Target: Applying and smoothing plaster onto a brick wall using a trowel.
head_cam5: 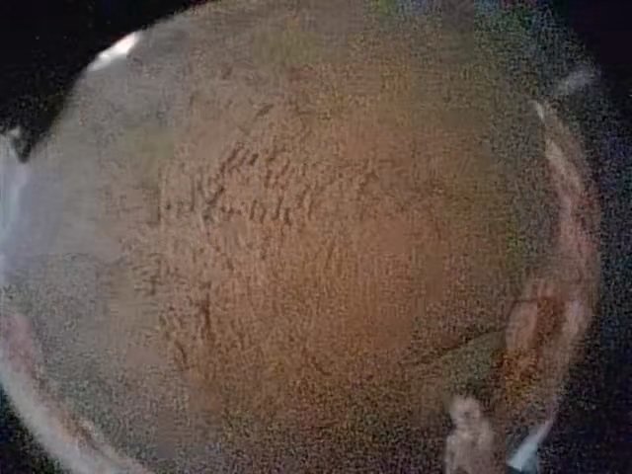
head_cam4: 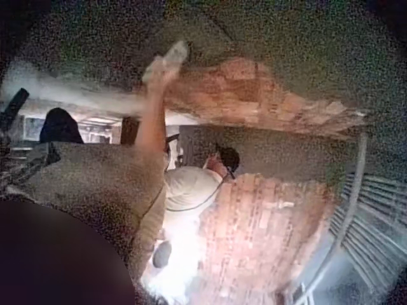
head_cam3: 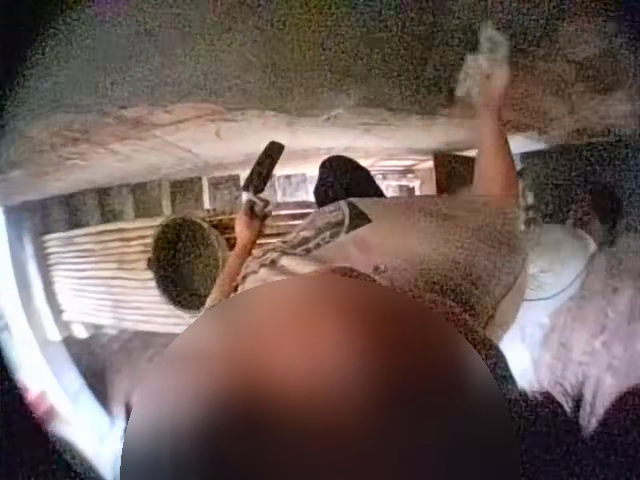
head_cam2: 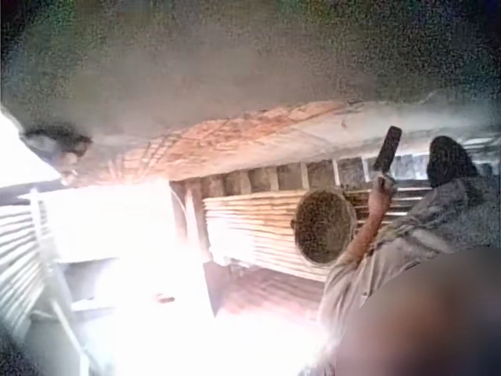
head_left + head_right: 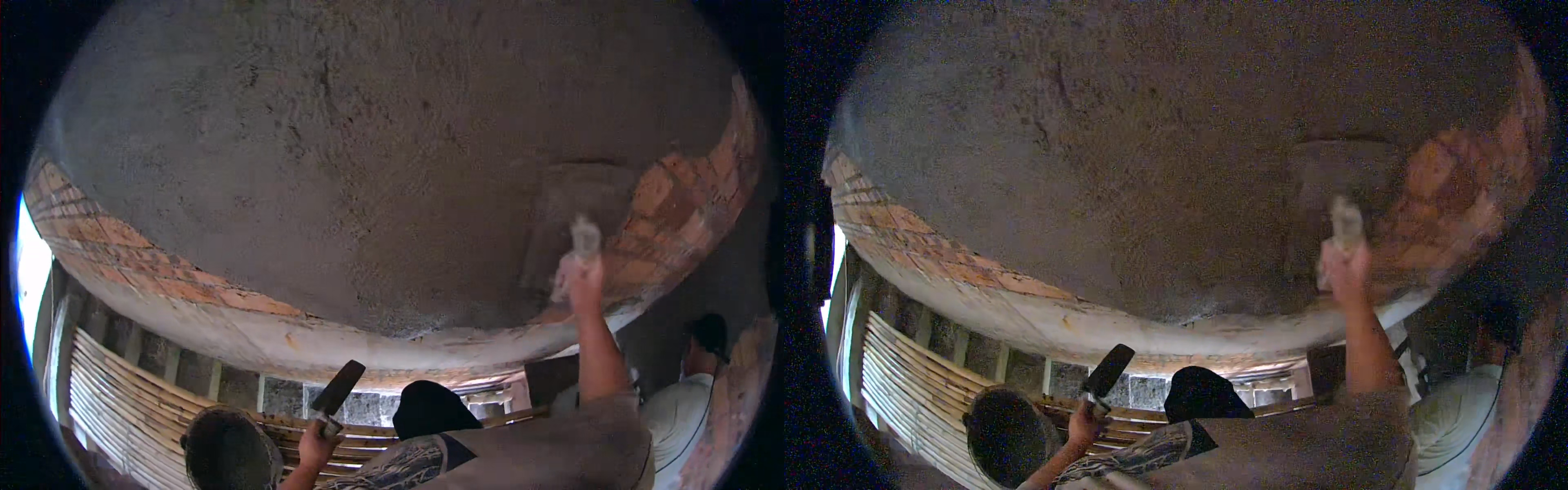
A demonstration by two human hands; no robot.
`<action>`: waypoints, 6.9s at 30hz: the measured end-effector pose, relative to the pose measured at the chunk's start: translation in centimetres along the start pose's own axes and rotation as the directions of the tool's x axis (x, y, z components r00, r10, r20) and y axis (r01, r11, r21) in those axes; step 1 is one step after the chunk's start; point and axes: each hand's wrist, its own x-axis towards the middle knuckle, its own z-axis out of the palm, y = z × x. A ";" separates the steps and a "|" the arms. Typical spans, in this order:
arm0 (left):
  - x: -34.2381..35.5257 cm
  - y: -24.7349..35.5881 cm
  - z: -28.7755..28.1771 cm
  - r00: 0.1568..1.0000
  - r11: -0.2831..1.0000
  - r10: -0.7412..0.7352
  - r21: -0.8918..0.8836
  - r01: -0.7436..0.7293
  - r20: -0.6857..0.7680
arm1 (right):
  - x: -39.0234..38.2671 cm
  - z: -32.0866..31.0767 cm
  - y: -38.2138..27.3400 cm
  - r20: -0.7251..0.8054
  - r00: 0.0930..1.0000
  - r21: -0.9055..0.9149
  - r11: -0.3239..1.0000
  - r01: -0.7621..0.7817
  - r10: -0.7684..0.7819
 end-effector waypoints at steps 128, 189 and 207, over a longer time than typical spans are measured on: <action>-4.8 -0.5 -3.5 0.986 0.987 0.160 0.007 -0.160 0.043 | 5.4 22.6 -19.2 0.477 0.879 -0.809 0.393 0.437 0.005; -9.3 -4.9 -20.6 0.945 0.954 0.186 0.278 -0.109 -0.269 | -26.8 42.0 6.4 0.855 0.039 -0.363 0.543 0.757 0.517; -4.8 -9.3 -20.5 0.970 0.820 0.165 -0.571 -0.033 0.180 | -22.9 41.4 7.3 0.888 -0.265 -0.314 0.917 0.247 0.375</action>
